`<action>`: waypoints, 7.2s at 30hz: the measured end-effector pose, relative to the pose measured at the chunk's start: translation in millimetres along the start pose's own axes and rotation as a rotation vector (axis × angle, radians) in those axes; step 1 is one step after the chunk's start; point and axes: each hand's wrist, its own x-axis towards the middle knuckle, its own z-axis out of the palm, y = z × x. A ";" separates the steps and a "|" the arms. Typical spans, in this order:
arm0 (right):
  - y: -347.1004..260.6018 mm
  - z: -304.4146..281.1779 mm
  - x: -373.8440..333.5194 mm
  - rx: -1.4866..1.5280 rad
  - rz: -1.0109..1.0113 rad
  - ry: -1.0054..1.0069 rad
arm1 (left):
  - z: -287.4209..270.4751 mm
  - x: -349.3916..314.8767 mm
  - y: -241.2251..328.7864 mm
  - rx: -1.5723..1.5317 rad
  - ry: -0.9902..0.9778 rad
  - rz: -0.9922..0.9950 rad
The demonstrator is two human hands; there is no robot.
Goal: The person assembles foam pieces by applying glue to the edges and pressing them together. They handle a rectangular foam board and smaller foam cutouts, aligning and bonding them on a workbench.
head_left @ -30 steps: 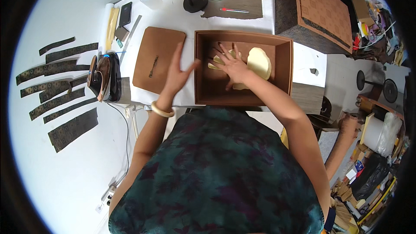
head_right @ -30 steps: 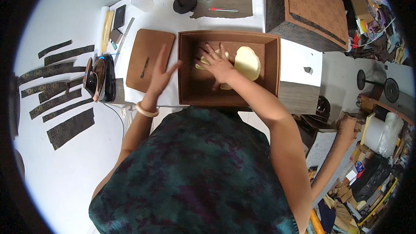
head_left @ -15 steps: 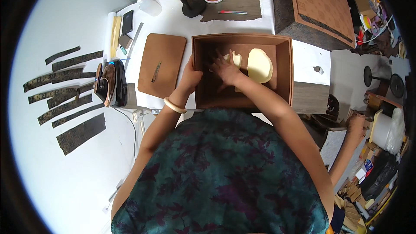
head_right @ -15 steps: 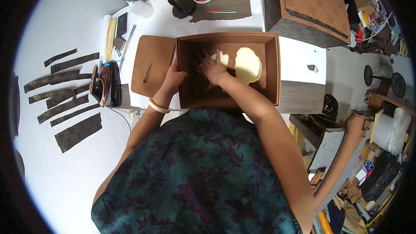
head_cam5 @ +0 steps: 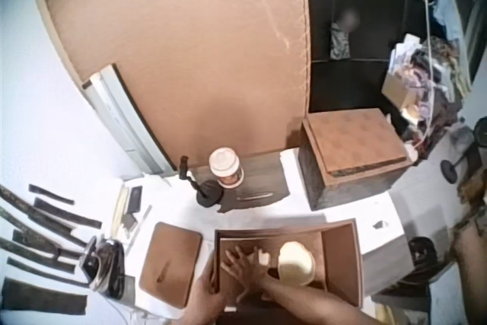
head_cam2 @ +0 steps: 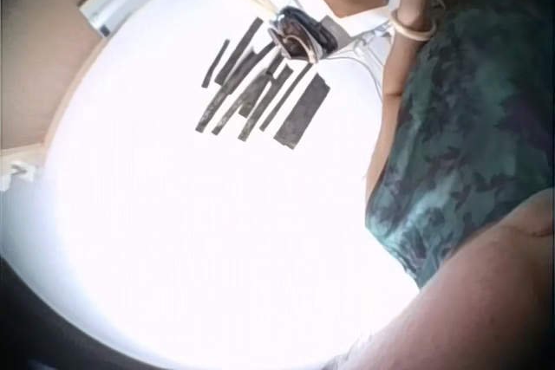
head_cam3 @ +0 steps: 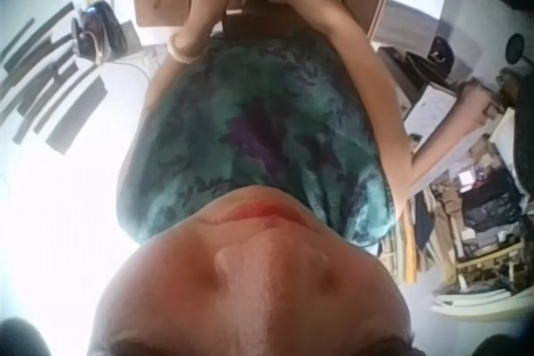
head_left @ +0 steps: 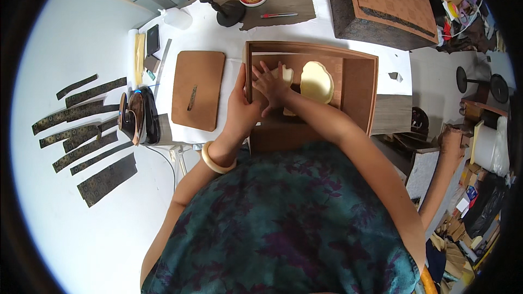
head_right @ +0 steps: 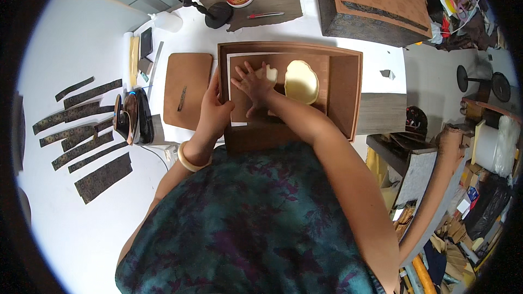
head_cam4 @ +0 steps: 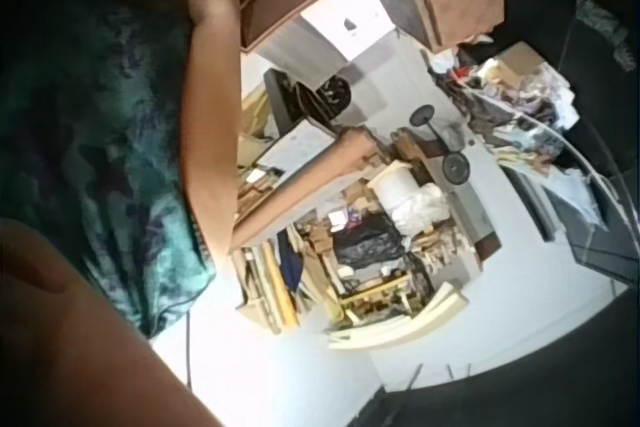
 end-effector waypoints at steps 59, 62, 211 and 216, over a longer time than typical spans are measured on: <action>448.4 -281.6 -430.8 0.882 1.182 1.368 | 286.4 306.1 273.1 -0.032 -0.278 -0.123; 461.4 -276.5 -416.0 0.839 1.061 1.396 | 263.3 328.1 253.0 0.143 -0.361 -0.079; -45.5 161.8 -438.0 0.616 1.638 0.235 | 112.2 220.8 -185.6 0.566 -0.229 0.920; -26.8 96.6 -337.5 0.614 1.370 0.728 | 52.0 185.2 -167.2 -0.082 -0.043 0.379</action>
